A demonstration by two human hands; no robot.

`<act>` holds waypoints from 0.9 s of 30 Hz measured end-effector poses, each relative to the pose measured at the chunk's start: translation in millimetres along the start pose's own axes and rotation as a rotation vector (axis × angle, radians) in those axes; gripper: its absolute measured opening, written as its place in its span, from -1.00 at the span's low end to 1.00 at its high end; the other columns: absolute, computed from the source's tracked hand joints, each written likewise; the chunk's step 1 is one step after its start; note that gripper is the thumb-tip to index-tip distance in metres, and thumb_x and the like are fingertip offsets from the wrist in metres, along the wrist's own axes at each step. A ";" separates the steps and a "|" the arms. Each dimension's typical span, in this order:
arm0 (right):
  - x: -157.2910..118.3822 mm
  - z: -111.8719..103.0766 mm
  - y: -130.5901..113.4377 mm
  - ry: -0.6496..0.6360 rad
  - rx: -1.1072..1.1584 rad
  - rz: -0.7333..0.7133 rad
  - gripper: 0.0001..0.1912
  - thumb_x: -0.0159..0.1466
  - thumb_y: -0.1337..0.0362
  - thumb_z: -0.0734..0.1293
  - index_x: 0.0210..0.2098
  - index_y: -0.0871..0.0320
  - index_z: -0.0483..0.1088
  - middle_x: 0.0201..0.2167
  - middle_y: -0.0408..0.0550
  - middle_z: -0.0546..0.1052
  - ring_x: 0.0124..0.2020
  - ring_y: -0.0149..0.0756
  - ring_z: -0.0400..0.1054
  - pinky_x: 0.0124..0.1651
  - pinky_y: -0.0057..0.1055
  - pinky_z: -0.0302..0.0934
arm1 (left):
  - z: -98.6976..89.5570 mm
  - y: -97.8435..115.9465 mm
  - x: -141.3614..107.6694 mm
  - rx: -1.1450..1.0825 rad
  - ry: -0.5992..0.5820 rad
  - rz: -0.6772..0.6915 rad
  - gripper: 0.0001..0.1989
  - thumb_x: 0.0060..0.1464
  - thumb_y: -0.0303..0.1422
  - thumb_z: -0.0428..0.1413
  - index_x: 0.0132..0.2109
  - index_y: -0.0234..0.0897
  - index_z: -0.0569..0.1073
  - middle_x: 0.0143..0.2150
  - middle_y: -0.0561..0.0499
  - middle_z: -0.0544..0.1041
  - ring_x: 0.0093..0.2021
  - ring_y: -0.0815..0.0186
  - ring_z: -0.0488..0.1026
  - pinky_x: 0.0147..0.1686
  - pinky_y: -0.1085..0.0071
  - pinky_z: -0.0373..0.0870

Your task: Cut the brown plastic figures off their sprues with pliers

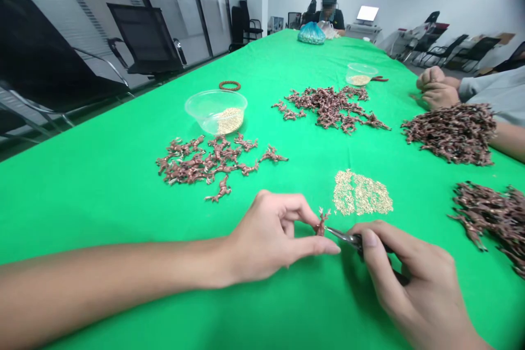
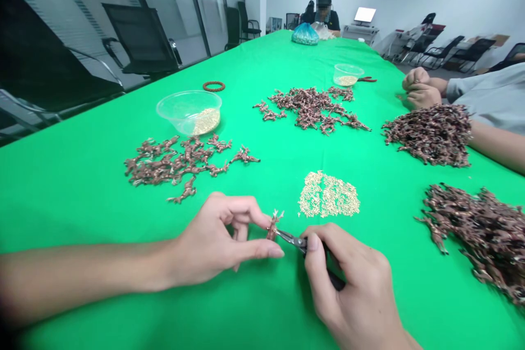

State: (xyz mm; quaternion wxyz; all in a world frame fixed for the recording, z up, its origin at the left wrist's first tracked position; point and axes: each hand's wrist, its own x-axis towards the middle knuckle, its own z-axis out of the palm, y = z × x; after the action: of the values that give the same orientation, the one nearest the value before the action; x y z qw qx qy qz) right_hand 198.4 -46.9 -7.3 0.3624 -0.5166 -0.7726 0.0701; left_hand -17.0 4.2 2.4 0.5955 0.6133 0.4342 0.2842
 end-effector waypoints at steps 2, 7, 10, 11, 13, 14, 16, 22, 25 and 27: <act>0.5 0.0 -0.5 -0.003 -0.002 0.000 -0.88 0.33 0.31 0.27 -0.25 0.11 0.46 -0.50 -0.18 0.50 -0.54 -0.41 0.43 -0.50 -0.56 0.28 | 0.2 0.1 -0.1 0.007 0.000 0.008 -0.59 -0.16 -0.13 0.41 -0.35 -0.36 0.49 -0.70 0.08 0.43 -0.74 0.46 0.29 -0.74 0.57 0.03; 0.1 -0.4 0.1 -0.011 0.002 -0.017 -0.91 0.33 0.33 0.28 -0.30 0.11 0.43 -0.51 -0.20 0.51 -0.58 -0.46 0.39 -0.51 -0.57 0.25 | 0.5 -1.9 0.3 0.006 -0.002 0.019 -0.59 -0.14 -0.13 0.40 -0.34 -0.36 0.48 -0.53 -0.04 0.57 -0.72 0.49 0.27 -0.73 0.56 0.04; -0.4 -0.5 -1.1 -0.015 0.010 -0.006 -0.88 0.33 0.31 0.27 -0.32 0.11 0.42 -0.54 -0.21 0.49 -0.61 -0.47 0.36 -0.54 -0.57 0.21 | -0.1 -3.2 0.8 0.023 -0.006 0.041 -0.60 -0.12 -0.12 0.39 -0.34 -0.36 0.48 -0.50 -0.04 0.58 -0.72 0.51 0.25 -0.73 0.55 0.06; -0.5 -0.5 -2.0 -0.029 0.020 0.011 -0.86 0.34 0.31 0.27 -0.35 0.11 0.42 -0.56 -0.22 0.46 -0.63 -0.48 0.33 -0.56 -0.57 0.18 | -0.3 -3.3 0.9 0.037 -0.002 0.057 -0.60 -0.13 -0.12 0.39 -0.35 -0.36 0.49 -0.51 -0.03 0.58 -0.72 0.52 0.23 -0.73 0.55 0.06; -0.8 -0.5 -4.3 -0.077 0.057 0.087 -0.78 0.36 0.27 0.24 -0.41 0.12 0.40 -0.63 -0.24 0.37 -0.68 -0.48 0.24 -0.60 -0.55 0.12 | -0.9 -3.0 0.8 0.076 0.013 0.102 -0.61 -0.14 -0.12 0.40 -0.37 -0.35 0.50 -0.54 0.00 0.56 -0.73 0.53 0.18 -0.73 0.54 0.06; -1.0 -0.5 -5.3 -0.110 0.087 0.142 -0.73 0.37 0.23 0.23 -0.45 0.12 0.39 -0.66 -0.24 0.32 -0.69 -0.48 0.18 -0.62 -0.54 0.08 | -1.2 -2.7 0.6 0.099 0.024 0.128 -0.62 -0.14 -0.13 0.40 -0.38 -0.35 0.51 -0.55 0.01 0.56 -0.72 0.54 0.15 -0.72 0.53 0.06; -1.3 -0.9 -6.4 -0.185 0.169 0.276 -0.64 0.39 0.15 0.19 -0.49 0.13 0.37 -0.69 -0.23 0.25 -0.69 -0.47 0.10 -0.65 -0.52 0.02 | -1.6 -2.5 -0.1 0.145 0.041 0.178 -0.64 -0.12 -0.13 0.39 -0.39 -0.35 0.52 -0.55 0.01 0.56 -0.72 0.55 0.11 -0.72 0.53 0.06; 2.2 -4.9 -6.9 -0.403 0.535 0.627 -0.53 0.33 -0.06 0.21 -0.51 0.16 0.38 -0.66 -0.16 0.32 -0.66 -0.43 0.15 -0.62 -0.51 0.05 | -2.1 -8.2 -3.5 0.289 0.042 0.341 -0.69 -0.01 -0.17 0.34 -0.34 -0.37 0.55 -0.46 -0.04 0.61 -0.70 0.54 0.13 -0.71 0.52 0.10; 4.6 -7.5 -11.1 -0.474 0.712 0.828 -0.50 0.30 -0.12 0.23 -0.51 0.16 0.40 -0.67 -0.14 0.38 -0.70 -0.45 0.14 -0.65 -0.52 0.01 | -2.1 -12.6 -4.3 0.355 0.054 0.446 -0.70 0.02 -0.18 0.33 -0.31 -0.38 0.55 -0.47 -0.03 0.61 -0.69 0.54 0.15 -0.69 0.53 0.13; 5.2 -9.0 -13.8 -0.497 0.790 0.940 -0.50 0.27 -0.13 0.24 -0.51 0.16 0.42 -0.68 -0.12 0.40 -0.74 -0.47 0.12 -0.68 -0.54 -0.05 | -2.4 -14.6 -4.4 0.370 0.064 0.511 -0.72 0.05 -0.21 0.31 -0.29 -0.38 0.55 -0.42 -0.04 0.63 -0.67 0.54 0.20 -0.66 0.55 0.19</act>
State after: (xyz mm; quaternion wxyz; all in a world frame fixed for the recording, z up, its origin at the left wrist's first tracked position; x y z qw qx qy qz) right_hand 192.7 -51.1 8.5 0.2665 -0.5954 -0.4418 0.6159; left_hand -23.9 0.3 -10.9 0.3691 0.7912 0.3288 0.3602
